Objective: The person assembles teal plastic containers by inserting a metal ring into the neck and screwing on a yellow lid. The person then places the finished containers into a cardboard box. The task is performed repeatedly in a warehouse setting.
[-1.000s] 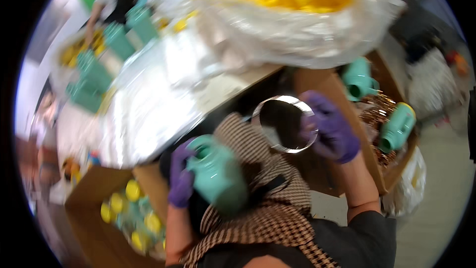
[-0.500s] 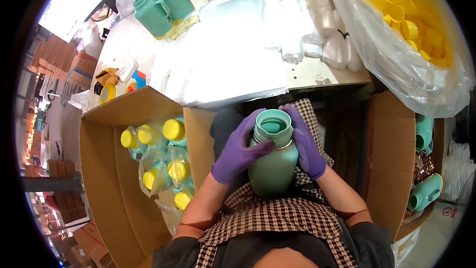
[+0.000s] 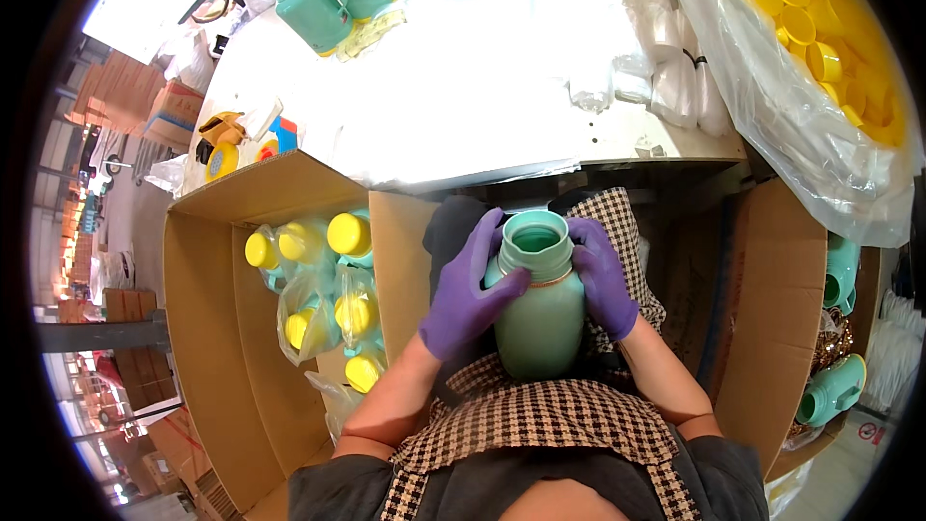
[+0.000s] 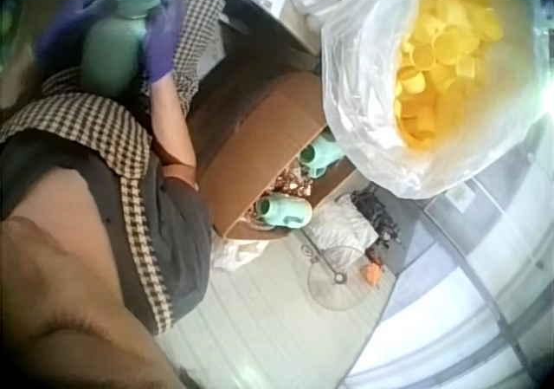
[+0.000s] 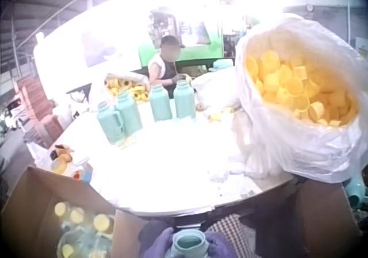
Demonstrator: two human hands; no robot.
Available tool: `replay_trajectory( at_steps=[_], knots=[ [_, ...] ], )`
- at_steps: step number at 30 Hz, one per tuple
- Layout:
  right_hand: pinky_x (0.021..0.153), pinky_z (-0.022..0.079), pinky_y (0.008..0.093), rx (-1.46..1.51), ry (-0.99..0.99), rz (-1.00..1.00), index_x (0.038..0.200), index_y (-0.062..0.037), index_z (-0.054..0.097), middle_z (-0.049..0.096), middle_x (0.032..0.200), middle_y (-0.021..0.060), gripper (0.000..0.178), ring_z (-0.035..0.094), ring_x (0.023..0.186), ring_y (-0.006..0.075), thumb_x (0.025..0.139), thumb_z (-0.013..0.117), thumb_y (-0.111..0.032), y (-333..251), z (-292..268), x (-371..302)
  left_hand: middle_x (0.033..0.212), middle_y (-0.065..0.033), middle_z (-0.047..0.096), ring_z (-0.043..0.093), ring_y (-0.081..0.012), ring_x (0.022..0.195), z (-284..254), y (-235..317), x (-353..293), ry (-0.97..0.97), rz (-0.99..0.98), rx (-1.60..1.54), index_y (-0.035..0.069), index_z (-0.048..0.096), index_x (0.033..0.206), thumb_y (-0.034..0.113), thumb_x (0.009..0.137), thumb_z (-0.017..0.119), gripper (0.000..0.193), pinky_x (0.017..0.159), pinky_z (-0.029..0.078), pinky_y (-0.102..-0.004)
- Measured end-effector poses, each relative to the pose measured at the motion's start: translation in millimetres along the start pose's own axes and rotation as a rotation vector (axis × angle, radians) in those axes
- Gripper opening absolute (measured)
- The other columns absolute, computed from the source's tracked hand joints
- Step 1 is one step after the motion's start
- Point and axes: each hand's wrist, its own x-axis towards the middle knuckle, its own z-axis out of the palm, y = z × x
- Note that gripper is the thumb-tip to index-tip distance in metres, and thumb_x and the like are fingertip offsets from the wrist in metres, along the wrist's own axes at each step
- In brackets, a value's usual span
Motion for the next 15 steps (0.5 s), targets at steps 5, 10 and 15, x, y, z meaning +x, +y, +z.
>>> replay_trajectory(
  at_steps=[5,10,15],
  knots=[
    [0.107,0.035,0.0385,-0.025,-0.039,-0.113,0.124,0.0005,0.058,0.055,0.122,0.0146,0.039,0.049,0.118,0.0289,0.099,0.041,-0.025,-4,3,0,0.130,-0.0181,0.059,0.057,-0.0299,0.121,-15,14,-1,-0.111,0.070,0.037,0.001,0.047,0.139,0.032,0.083,0.072,0.068,0.105,0.043,-0.0379],
    [0.105,0.037,0.0362,-0.040,-0.120,-0.140,0.123,0.0015,0.057,0.054,0.122,0.0146,0.035,0.050,0.117,0.0274,0.095,0.041,-0.011,-6,0,-13,0.130,-0.0178,0.059,0.057,-0.0299,0.119,-18,26,-15,-0.170,0.155,0.065,0.001,0.049,0.138,0.030,0.082,0.072,0.067,0.104,0.043,-0.0386],
    [0.098,0.042,0.0339,-0.020,-0.179,-0.117,0.116,0.0024,0.062,0.058,0.112,0.0140,0.032,0.054,0.108,0.0256,0.090,0.044,-0.005,-6,-10,-16,0.130,-0.0177,0.058,0.054,-0.0288,0.125,-21,33,-20,-0.227,0.194,0.154,0.000,0.048,0.139,0.028,0.078,0.073,0.071,0.108,0.039,-0.0392]
  ],
)
